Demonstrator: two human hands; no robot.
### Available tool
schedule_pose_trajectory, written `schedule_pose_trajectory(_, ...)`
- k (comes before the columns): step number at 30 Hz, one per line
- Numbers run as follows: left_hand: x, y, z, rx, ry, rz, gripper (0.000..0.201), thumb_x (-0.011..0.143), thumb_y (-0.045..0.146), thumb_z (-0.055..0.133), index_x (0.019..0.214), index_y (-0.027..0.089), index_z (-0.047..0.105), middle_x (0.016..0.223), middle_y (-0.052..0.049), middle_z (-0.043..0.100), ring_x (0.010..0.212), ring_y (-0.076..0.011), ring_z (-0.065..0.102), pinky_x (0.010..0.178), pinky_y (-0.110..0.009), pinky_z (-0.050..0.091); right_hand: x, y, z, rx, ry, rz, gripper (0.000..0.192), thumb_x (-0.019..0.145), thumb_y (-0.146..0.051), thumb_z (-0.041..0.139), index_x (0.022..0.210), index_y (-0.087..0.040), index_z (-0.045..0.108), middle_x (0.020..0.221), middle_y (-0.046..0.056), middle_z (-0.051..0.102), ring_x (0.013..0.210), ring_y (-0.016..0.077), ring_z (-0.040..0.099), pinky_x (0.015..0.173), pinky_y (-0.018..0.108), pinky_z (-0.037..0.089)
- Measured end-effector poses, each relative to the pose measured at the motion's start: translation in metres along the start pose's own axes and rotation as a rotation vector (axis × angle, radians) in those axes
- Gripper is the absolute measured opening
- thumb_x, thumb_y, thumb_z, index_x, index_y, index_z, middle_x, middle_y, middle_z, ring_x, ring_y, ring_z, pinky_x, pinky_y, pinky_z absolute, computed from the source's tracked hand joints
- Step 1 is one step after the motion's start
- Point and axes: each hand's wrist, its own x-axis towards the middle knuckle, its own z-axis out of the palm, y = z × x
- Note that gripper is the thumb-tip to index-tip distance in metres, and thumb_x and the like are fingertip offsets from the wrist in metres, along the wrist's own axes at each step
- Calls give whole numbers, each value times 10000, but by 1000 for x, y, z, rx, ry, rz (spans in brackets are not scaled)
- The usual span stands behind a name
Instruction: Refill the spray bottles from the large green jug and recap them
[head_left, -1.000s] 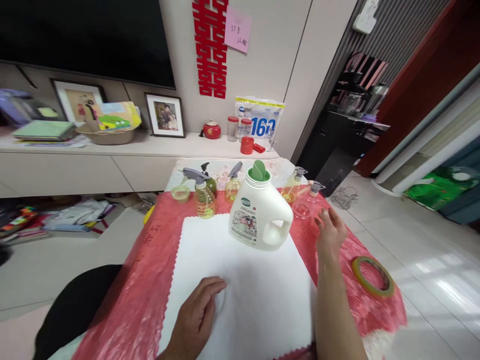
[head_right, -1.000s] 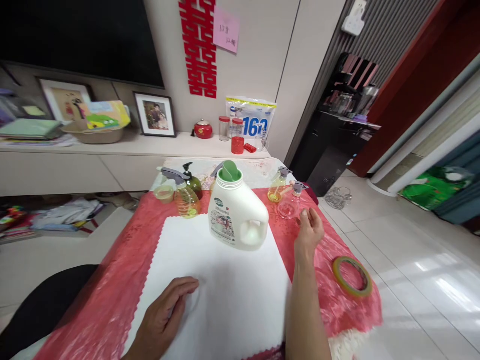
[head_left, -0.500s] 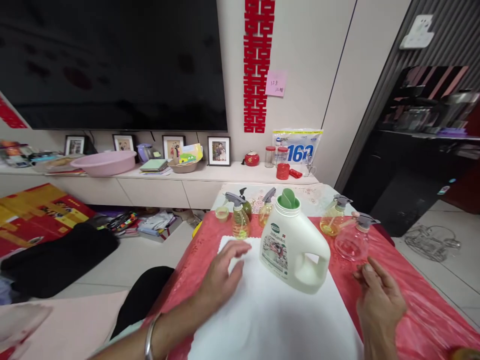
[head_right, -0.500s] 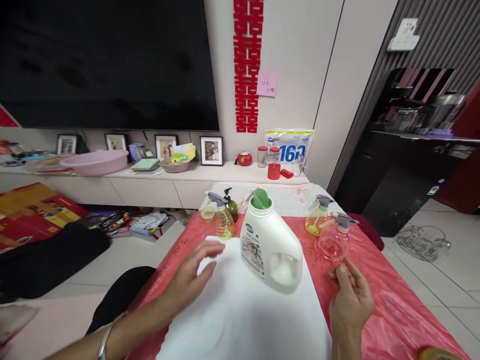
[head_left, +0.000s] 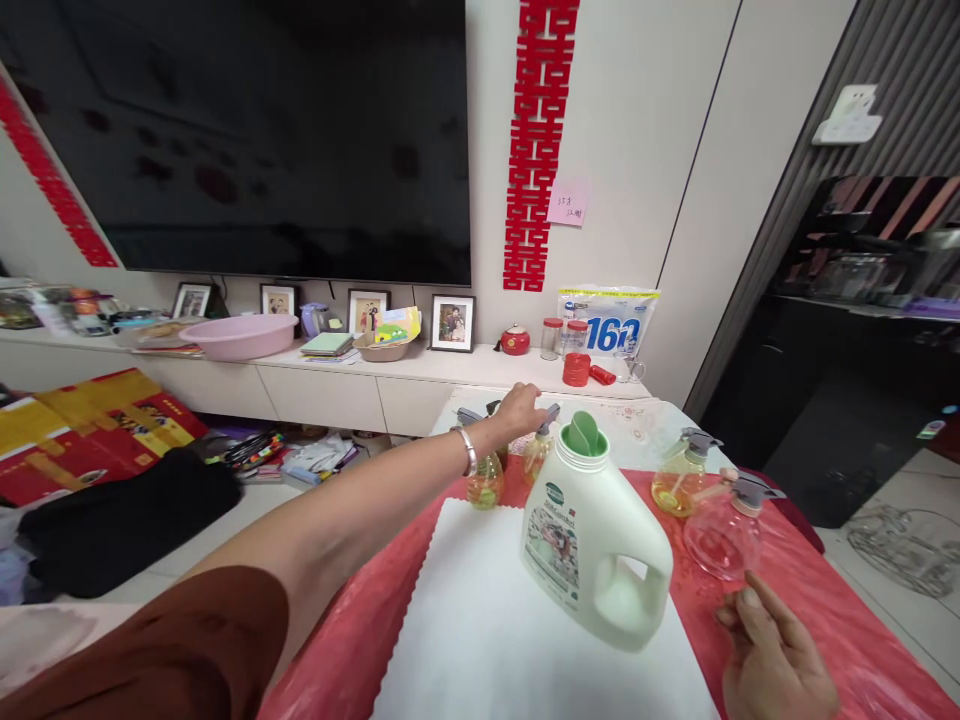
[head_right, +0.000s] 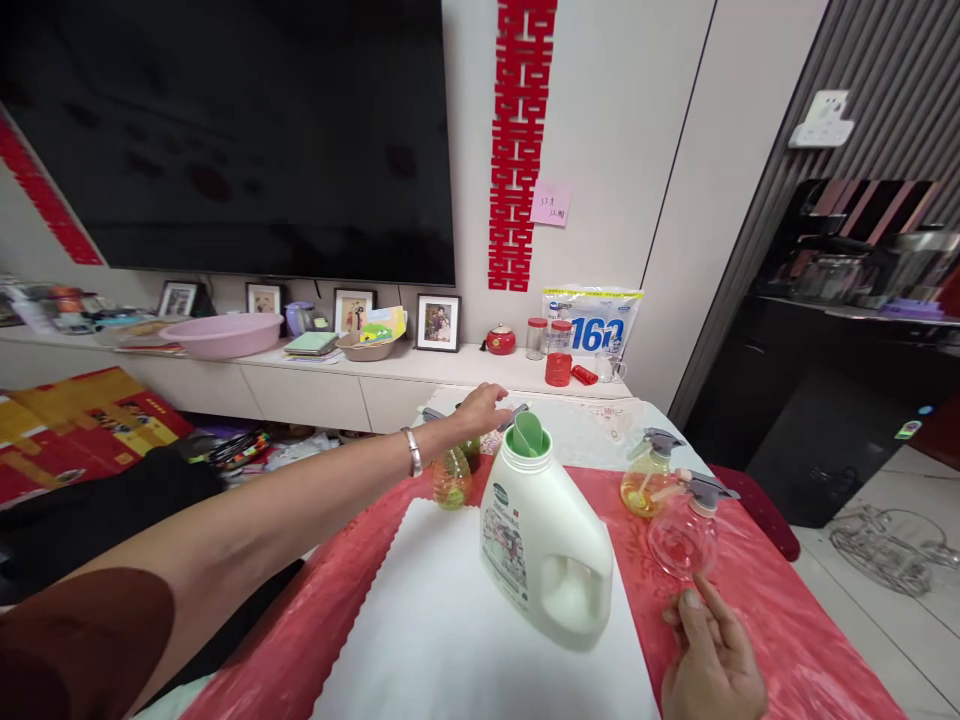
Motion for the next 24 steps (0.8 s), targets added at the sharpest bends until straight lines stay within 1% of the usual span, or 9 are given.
schedule_pose_trajectory(4, 18, -2, 20, 91, -76, -17, 408, 855, 347, 695, 1188, 115, 659, 1318, -186, 636, 1217, -273, 640, 1011, -314, 490, 0, 5, -3, -17, -19, -6, 797, 425, -415, 986, 1092, -85, 700, 892, 59, 611, 688, 77, 563, 580, 93, 520)
schedule_pose_trajectory(6, 23, -4, 28, 129, -107, -27, 371, 866, 377, 709, 1129, 116, 685, 1292, -191, 656, 1201, -272, 652, 995, -326, 500, 1, 7, -4, -27, -43, -28, 780, 453, -423, 987, 1094, -85, 697, 895, 60, 610, 684, 80, 562, 571, 104, 519)
schedule_pose_trajectory(9, 28, -5, 37, 170, -142, -40, 307, 929, 405, 667, 1086, 142, 690, 1203, -124, 703, 1129, -240, 675, 986, -408, 531, 0, 7, -4, -27, -74, -49, 734, 499, -432, 979, 1080, -86, 694, 883, 52, 601, 688, 81, 560, 579, 115, 522)
schedule_pose_trajectory(11, 28, -6, 41, 184, -148, -43, 299, 964, 417, 625, 1094, 153, 682, 1169, -87, 713, 1098, -223, 678, 987, -455, 542, -1, 7, -2, -25, -78, -33, 740, 503, -429, 976, 1092, -85, 692, 882, 50, 598, 691, 82, 560, 590, 116, 524)
schedule_pose_trajectory(14, 27, -5, 42, 187, -122, -46, 256, 973, 362, 598, 1060, 149, 712, 1166, -132, 732, 1123, -243, 683, 974, -386, 532, -2, 4, 1, -21, -56, 2, 781, 464, -414, 981, 1106, -79, 689, 874, 49, 596, 684, 79, 555, 593, 109, 519)
schedule_pose_trajectory(16, 27, -3, 37, 179, -83, -54, 253, 965, 324, 571, 1033, 143, 735, 1152, -173, 746, 1127, -271, 692, 925, -339, 527, -3, 3, 3, -18, -55, 13, 777, 456, -406, 978, 1099, -79, 688, 862, 45, 592, 681, 76, 551, 592, 104, 515)
schedule_pose_trajectory(19, 29, 5, 20, 156, 4, -59, 296, 957, 333, 529, 1052, 143, 735, 1141, -181, 756, 1094, -290, 706, 867, -332, 527, -3, 2, 4, -13, -59, 13, 750, 459, -405, 969, 1076, -83, 690, 846, 46, 591, 674, 78, 547, 581, 108, 512)
schedule_pose_trajectory(21, 30, 11, 3, 138, 73, -49, 308, 955, 340, 510, 1067, 151, 726, 1141, -172, 758, 1083, -286, 706, 857, -332, 523, -3, 3, 4, -9, -52, 11, 749, 445, -398, 965, 1066, -83, 690, 841, 50, 595, 670, 82, 547, 574, 110, 510)
schedule_pose_trajectory(24, 27, 20, -30, 109, 172, -21, 298, 952, 318, 490, 1055, 147, 711, 1108, -164, 762, 1059, -283, 705, 861, -336, 511, -2, 4, 4, -15, -49, 15, 758, 428, -389, 962, 1064, -81, 689, 850, 55, 600, 667, 83, 545, 561, 109, 501)
